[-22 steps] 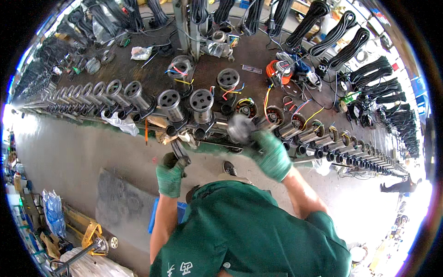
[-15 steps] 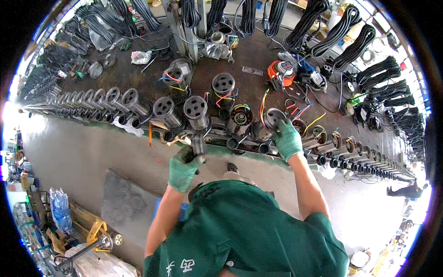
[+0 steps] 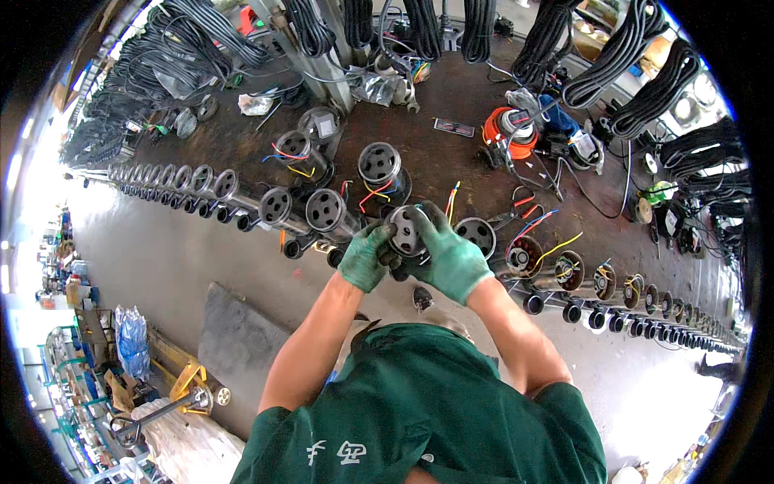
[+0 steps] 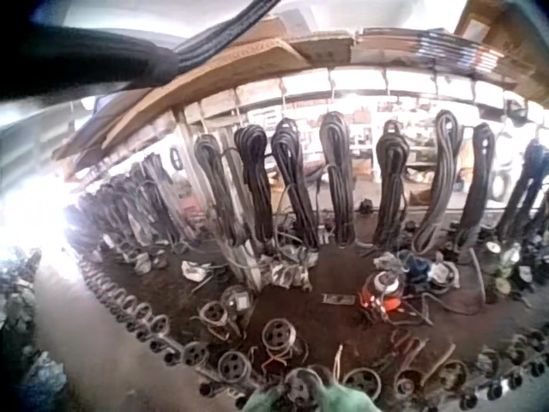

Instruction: The person retrieves metal spools from a blue bin and places them onto a long rack. They then pick up a black cylindrical component and repeatedly insert and remove it from the spools, appearing to test the fit or alignment of the parts.

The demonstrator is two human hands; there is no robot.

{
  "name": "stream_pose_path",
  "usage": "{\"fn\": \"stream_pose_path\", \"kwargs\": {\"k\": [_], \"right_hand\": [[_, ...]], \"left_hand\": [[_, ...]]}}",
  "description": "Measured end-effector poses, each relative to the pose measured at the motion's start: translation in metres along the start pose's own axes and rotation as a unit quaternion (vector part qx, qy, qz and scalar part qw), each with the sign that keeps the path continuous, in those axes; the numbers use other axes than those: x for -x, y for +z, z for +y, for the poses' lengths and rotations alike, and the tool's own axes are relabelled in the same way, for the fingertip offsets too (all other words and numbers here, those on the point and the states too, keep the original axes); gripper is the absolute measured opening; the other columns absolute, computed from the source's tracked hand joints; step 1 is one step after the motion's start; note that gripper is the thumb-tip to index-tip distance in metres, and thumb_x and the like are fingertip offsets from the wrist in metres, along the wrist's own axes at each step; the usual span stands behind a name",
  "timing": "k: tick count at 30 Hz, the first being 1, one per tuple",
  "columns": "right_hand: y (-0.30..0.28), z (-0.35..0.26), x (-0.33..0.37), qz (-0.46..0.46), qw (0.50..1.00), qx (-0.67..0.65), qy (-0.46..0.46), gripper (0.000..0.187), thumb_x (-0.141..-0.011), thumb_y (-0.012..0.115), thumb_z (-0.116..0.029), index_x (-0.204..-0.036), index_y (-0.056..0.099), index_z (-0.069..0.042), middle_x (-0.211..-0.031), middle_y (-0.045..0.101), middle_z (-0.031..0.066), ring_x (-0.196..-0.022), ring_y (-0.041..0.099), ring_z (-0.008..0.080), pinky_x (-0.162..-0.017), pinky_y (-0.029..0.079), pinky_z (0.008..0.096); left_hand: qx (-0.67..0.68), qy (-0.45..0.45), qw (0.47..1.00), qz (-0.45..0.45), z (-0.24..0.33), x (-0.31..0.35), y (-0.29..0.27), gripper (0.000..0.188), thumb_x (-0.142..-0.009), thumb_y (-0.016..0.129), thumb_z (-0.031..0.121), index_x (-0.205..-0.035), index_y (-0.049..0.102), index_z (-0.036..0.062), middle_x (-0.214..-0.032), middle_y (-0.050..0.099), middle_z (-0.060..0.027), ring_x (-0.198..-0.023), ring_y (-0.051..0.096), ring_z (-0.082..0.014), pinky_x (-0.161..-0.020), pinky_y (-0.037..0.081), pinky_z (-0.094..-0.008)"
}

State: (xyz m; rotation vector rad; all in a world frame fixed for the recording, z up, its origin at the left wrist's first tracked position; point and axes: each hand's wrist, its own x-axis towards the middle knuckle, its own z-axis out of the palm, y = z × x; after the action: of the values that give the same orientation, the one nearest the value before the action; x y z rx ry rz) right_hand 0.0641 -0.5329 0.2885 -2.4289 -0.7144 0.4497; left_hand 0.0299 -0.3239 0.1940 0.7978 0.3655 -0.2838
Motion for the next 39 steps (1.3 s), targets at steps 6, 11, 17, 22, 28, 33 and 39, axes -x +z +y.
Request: {"fn": "stream_pose_path", "kwargs": {"k": [6,11,17,22,28,33,39], "right_hand": [[-0.011,-0.001,-0.051,-0.091,0.992,0.079,-0.039,0.103,-0.073,0.089,-0.027,-0.160,0.036,-0.021,-0.148,0.049,0.0255,-0.118,0.067,0.0417,-0.095,0.058,0.0494],[0.016,0.002,-0.058,-0.080,0.983,0.160,-0.052,0.078,-0.087,0.066,-0.004,-0.158,0.040,-0.024,-0.146,0.051,0.0249,-0.119,0.067,0.0401,-0.095,0.059,0.0478],[0.016,0.003,-0.061,-0.053,0.993,0.102,-0.039,0.052,-0.088,0.064,-0.005,-0.139,0.060,-0.015,-0.143,0.054,0.0200,-0.114,0.068,0.0383,-0.094,0.058,0.0469],[0.026,0.005,-0.063,-0.068,0.977,0.204,0.002,0.031,-0.090,0.067,-0.015,-0.121,0.069,-0.010,-0.134,0.057,0.0198,-0.108,0.069,0.0381,-0.089,0.058,0.0465],[0.042,0.029,-0.043,-0.046,0.987,0.156,0.000,0.033,-0.090,0.070,-0.018,-0.122,0.067,-0.009,-0.129,0.061,0.0195,-0.108,0.069,0.0390,-0.089,0.058,0.0472],[0.045,0.002,-0.045,0.003,0.991,0.133,0.025,0.039,-0.084,0.078,-0.018,-0.120,0.067,-0.009,-0.122,0.062,0.0180,-0.107,0.067,0.0394,-0.090,0.057,0.0461],[0.057,0.009,-0.028,-0.007,0.988,0.148,0.035,0.041,-0.086,0.075,-0.016,-0.126,0.067,-0.010,-0.135,0.062,0.0161,-0.114,0.067,0.0362,-0.096,0.056,0.0441]], "left_hand": [[-0.007,-0.012,1.000,-0.024,0.002,-0.017,-0.025,0.042,-0.099,0.069,0.031,-0.133,0.064,0.0064,-0.120,0.074,-0.0088,-0.105,0.073,-0.0254,-0.086,0.061,-0.0405],[0.090,-0.033,0.994,-0.044,-0.011,0.007,-0.043,0.035,-0.102,0.066,0.032,-0.130,0.065,0.0109,-0.109,0.073,-0.0059,-0.095,0.071,-0.0240,-0.078,0.059,-0.0401],[0.103,-0.118,0.987,0.023,0.022,0.028,-0.041,0.021,-0.102,0.067,0.025,-0.119,0.066,0.0130,-0.091,0.069,-0.0034,-0.081,0.068,-0.0187,-0.072,0.058,-0.0371],[-0.112,-0.145,0.983,-0.029,0.032,0.012,-0.023,0.019,-0.103,0.067,0.023,-0.118,0.065,0.0104,-0.091,0.066,-0.0031,-0.083,0.066,-0.0160,-0.074,0.057,-0.0344],[-0.376,0.002,0.920,-0.113,0.053,0.036,-0.069,0.034,-0.100,0.072,0.022,-0.125,0.064,0.0014,-0.108,0.072,-0.0078,-0.091,0.066,-0.0147,-0.082,0.057,-0.0332],[-0.551,0.140,0.819,-0.078,0.113,0.048,-0.077,0.043,-0.094,0.079,0.018,-0.130,0.063,0.0007,-0.111,0.074,-0.0094,-0.095,0.067,-0.0142,-0.086,0.057,-0.0330],[-0.579,0.158,0.797,-0.071,0.107,0.053,-0.094,0.046,-0.091,0.081,0.011,-0.133,0.063,0.0014,-0.107,0.074,-0.0066,-0.090,0.065,-0.0136,-0.084,0.056,-0.0311]]}}
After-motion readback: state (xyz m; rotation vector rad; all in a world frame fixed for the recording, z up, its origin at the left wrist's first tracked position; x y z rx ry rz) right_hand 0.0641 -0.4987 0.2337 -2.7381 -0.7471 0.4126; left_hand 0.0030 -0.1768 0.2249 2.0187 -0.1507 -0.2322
